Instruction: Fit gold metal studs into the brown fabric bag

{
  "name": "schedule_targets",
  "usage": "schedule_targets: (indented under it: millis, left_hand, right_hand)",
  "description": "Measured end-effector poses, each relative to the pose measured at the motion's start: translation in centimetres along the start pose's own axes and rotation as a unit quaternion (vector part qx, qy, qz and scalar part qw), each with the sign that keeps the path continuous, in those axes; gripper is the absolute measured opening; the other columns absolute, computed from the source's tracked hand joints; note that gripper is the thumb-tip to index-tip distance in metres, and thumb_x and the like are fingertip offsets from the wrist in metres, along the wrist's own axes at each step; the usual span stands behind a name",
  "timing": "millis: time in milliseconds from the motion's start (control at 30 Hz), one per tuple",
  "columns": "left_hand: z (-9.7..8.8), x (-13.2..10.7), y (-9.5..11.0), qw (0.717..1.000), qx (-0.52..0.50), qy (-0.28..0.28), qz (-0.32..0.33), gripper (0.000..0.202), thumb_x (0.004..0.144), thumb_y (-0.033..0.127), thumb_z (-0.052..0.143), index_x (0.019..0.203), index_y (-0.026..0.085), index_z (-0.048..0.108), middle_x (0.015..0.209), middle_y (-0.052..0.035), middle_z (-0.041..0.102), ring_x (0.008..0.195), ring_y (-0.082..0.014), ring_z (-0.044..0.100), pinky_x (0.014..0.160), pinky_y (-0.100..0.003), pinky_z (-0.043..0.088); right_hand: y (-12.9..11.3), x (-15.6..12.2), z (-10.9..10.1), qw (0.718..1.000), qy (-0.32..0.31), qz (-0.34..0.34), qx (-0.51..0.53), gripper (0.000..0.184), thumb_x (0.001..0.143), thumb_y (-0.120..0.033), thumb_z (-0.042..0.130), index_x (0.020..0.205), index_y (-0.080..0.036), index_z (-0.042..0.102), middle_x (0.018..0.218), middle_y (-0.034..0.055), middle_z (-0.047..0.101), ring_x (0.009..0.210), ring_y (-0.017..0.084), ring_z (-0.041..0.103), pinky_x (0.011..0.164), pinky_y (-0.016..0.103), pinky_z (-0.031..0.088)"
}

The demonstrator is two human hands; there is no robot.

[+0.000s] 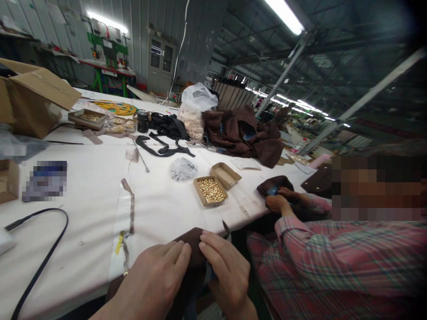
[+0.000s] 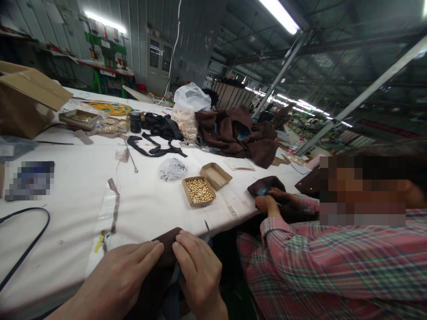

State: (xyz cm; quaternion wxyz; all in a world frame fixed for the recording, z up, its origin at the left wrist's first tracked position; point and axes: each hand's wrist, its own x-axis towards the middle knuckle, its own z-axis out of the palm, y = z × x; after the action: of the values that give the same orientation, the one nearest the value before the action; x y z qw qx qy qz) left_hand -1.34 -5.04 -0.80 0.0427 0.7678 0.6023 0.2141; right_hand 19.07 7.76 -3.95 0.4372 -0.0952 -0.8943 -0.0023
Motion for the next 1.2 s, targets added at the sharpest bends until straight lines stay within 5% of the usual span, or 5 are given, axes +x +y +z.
schedule_targets:
  millis: [233,600,833,1033,1200]
  left_hand:
    - [-1.6,-1.2,0.7,0.991,0.05,0.113,0.048,0.04,0.087,-0.004,0.057,0.121,0.014,0.065,0.098,-0.0057,0.081,0.073,-0.0252,0.077,0.063,-0.038,0.066]
    - [-8.6,0.3,-1.1,0.914,-0.377,-0.121,-0.084,0.094,0.079,0.017,0.096,0.162,0.036,0.056,0.162,-0.0059,0.067,0.14,-0.0307,0.068,0.119,-0.04,0.057]
    - [-8.6,7.0,-7.0,0.865,-0.444,0.202,-0.117,0.067,0.09,0.045,0.093,0.141,0.022,0.056,0.078,0.0114,0.035,0.067,-0.0108,0.033,0.062,-0.025,0.03]
    - [-6.8,9.4,-6.1,0.843,-0.49,0.185,-0.126,0.025,0.096,0.029,0.076,0.116,0.019,0.065,0.06,0.0143,0.03,0.055,-0.0092,0.023,0.055,-0.027,0.019]
    - [-6.7,6.0,-4.4,0.888,-0.449,-0.03,-0.096,0.025,0.098,0.038,0.08,0.117,0.022,0.083,0.111,-0.0046,0.082,0.103,-0.0227,0.073,0.093,-0.033,0.056]
  right_hand:
    - [-1.6,0.6,-1.2,1.0,0.015,0.012,-0.024,0.055,0.099,0.005,0.04,0.137,-0.008,0.077,0.128,0.0188,0.08,0.128,0.025,0.076,0.102,0.04,0.067]
    - [-3.8,3.2,-2.2,0.998,0.004,0.053,0.019,0.039,0.104,-0.001,0.05,0.129,-0.016,0.075,0.12,0.0132,0.085,0.114,0.023,0.083,0.092,0.036,0.071]
    - [-2.2,3.8,-0.3,0.999,0.021,0.04,0.022,0.044,0.101,0.006,0.046,0.126,-0.013,0.076,0.118,0.0134,0.084,0.114,0.021,0.081,0.095,0.036,0.069]
    - [-2.1,2.0,0.9,0.997,0.064,0.044,0.029,0.043,0.1,0.009,0.05,0.124,-0.013,0.077,0.12,0.0138,0.084,0.117,0.021,0.08,0.097,0.035,0.068]
    - [-2.3,0.8,-0.4,0.995,0.073,0.064,0.035,0.039,0.106,0.002,0.047,0.125,-0.013,0.077,0.122,0.0161,0.083,0.118,0.025,0.08,0.094,0.039,0.071]
